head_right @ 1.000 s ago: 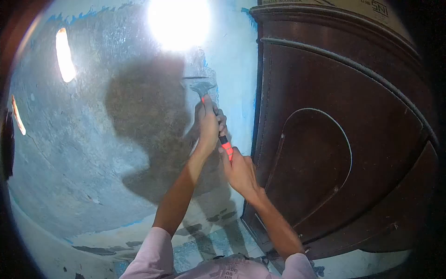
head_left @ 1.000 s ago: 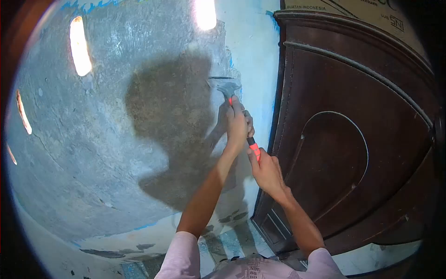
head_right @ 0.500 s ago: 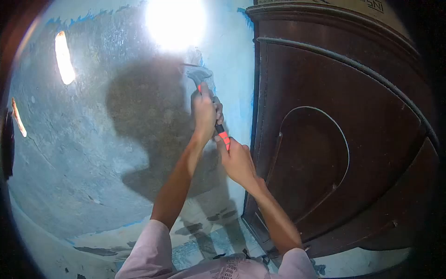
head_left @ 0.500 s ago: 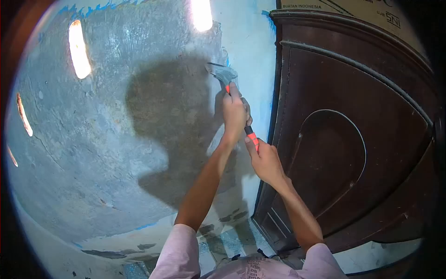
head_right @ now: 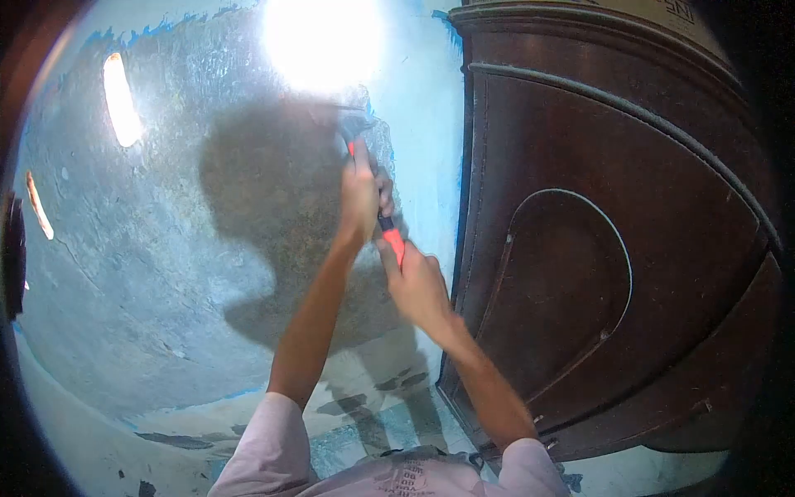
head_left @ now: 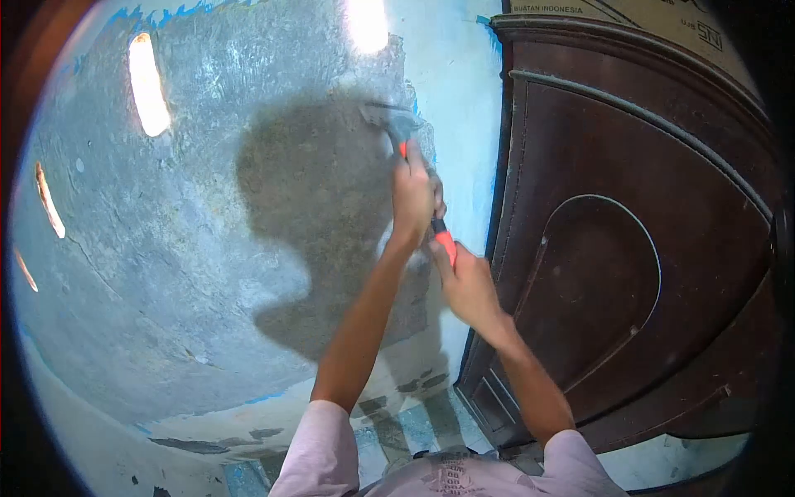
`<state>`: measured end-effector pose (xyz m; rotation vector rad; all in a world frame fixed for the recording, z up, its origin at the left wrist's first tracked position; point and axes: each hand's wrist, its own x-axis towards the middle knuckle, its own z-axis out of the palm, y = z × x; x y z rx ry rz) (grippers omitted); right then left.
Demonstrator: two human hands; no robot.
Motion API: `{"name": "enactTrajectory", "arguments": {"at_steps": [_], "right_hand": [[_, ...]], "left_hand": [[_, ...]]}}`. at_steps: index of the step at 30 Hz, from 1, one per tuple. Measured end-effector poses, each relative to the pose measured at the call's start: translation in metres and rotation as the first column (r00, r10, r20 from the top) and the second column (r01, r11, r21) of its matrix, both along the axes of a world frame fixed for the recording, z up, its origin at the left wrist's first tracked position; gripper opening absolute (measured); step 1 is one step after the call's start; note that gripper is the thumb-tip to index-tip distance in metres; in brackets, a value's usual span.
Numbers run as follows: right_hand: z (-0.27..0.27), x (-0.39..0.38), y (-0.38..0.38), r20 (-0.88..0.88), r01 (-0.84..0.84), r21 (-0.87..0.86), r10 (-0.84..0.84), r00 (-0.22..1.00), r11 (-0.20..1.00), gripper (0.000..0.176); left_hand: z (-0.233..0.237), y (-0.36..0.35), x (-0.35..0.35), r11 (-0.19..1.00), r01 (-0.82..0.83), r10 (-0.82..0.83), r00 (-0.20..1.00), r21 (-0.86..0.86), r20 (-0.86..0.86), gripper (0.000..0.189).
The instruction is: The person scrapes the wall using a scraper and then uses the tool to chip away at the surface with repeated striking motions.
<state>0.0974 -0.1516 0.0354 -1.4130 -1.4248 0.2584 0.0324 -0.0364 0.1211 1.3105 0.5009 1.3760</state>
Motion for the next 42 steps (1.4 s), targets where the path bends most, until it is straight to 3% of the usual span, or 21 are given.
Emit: {"name": "enactTrajectory", "arguments": {"at_steps": [2, 6, 8, 10, 13, 18, 21, 24, 26, 28, 29, 32, 34, 36, 37, 42], "right_hand": [[-0.020, -0.002, -0.004, -0.034, -0.025, -0.030, 0.024, 0.999, 0.999, 0.046], [-0.012, 0.000, 0.000, 0.041, 0.033, -0.006, -0.032, 0.999, 0.999, 0.046], [0.007, 0.006, -0.007, -0.002, -0.015, -0.120, 0.015, 1.000, 0.993, 0.047], [-0.003, 0.007, -0.006, 0.005, -0.005, -0.122, 0.005, 1.000, 0.992, 0.047], [-0.030, 0.002, -0.006, -0.045, -0.030, -0.051, 0.028, 0.999, 0.998, 0.047], [-0.009, 0.013, 0.011, 0.001, -0.036, 0.034, 0.036, 0.999, 0.999, 0.050], [-0.003, 0.015, 0.013, -0.159, -0.165, -0.030, 0.158, 0.974, 0.986, 0.045], [-0.045, 0.000, -0.008, -0.237, -0.170, -0.017, 0.161, 0.958, 0.985, 0.038], [-0.090, -0.008, -0.014, -0.459, -0.337, 0.042, 0.318, 0.830, 0.941, 0.032], [-0.108, -0.024, -0.016, -0.593, -0.319, 0.105, 0.317, 0.740, 0.942, 0.033], [-0.111, -0.027, -0.015, -0.593, -0.310, 0.105, 0.310, 0.743, 0.945, 0.033], [-0.105, -0.036, -0.015, -0.605, -0.205, 0.176, 0.270, 0.749, 0.963, 0.040], [-0.086, -0.036, -0.010, -0.605, -0.095, 0.130, 0.155, 0.781, 0.987, 0.046], [-0.064, -0.037, -0.007, -0.591, -0.109, 0.119, 0.159, 0.791, 0.987, 0.049], [-0.054, -0.037, -0.004, -0.616, -0.111, 0.125, 0.164, 0.771, 0.986, 0.049], [-0.050, -0.040, -0.007, -0.644, -0.103, 0.131, 0.164, 0.748, 0.986, 0.047]], "left_hand": [[-0.021, -0.006, -0.003, 0.995, -0.047, 0.043, 0.998, -0.092, -0.050, 0.053], [-0.013, -0.002, -0.002, 0.995, -0.066, 0.061, 0.996, -0.069, -0.071, 0.053], [-0.006, 0.002, 0.001, 0.999, 0.033, -0.034, 0.999, -0.030, -0.034, 0.049], [-0.013, 0.000, 0.002, 0.997, 0.072, -0.071, 0.997, -0.031, 0.025, 0.049], [-0.027, -0.011, 0.001, 0.996, -0.043, 0.037, 0.997, -0.081, -0.072, 0.047], [-0.004, 0.003, 0.006, 1.000, -0.012, 0.013, 0.999, 0.025, -0.047, 0.049], [0.003, -0.005, -0.001, 0.997, 0.074, -0.075, 0.996, 0.015, 0.041, 0.051], [-0.037, -0.018, -0.013, 0.980, 0.200, -0.199, 0.968, 0.005, 0.156, 0.052], [-0.060, -0.016, -0.014, 0.965, 0.262, -0.259, 0.947, 0.011, 0.189, 0.047], [-0.069, -0.016, -0.012, 0.986, 0.159, -0.161, 0.985, 0.041, 0.059, 0.039], [-0.071, -0.013, -0.012, 0.982, 0.070, -0.065, 0.997, 0.176, -0.031, 0.030], [-0.066, -0.003, -0.006, 0.959, -0.027, 0.042, 0.998, 0.281, -0.047, 0.030], [-0.057, 0.003, -0.005, 0.959, -0.003, 0.010, 1.000, 0.283, -0.024, 0.028], [-0.042, -0.004, -0.009, 0.977, 0.178, -0.176, 0.984, 0.119, -0.024, 0.025], [-0.036, -0.011, -0.011, 0.981, 0.185, -0.180, 0.980, 0.062, -0.085, 0.025], [-0.050, -0.009, -0.013, 0.978, 0.208, -0.208, 0.977, 0.016, -0.039, 0.030]]}}
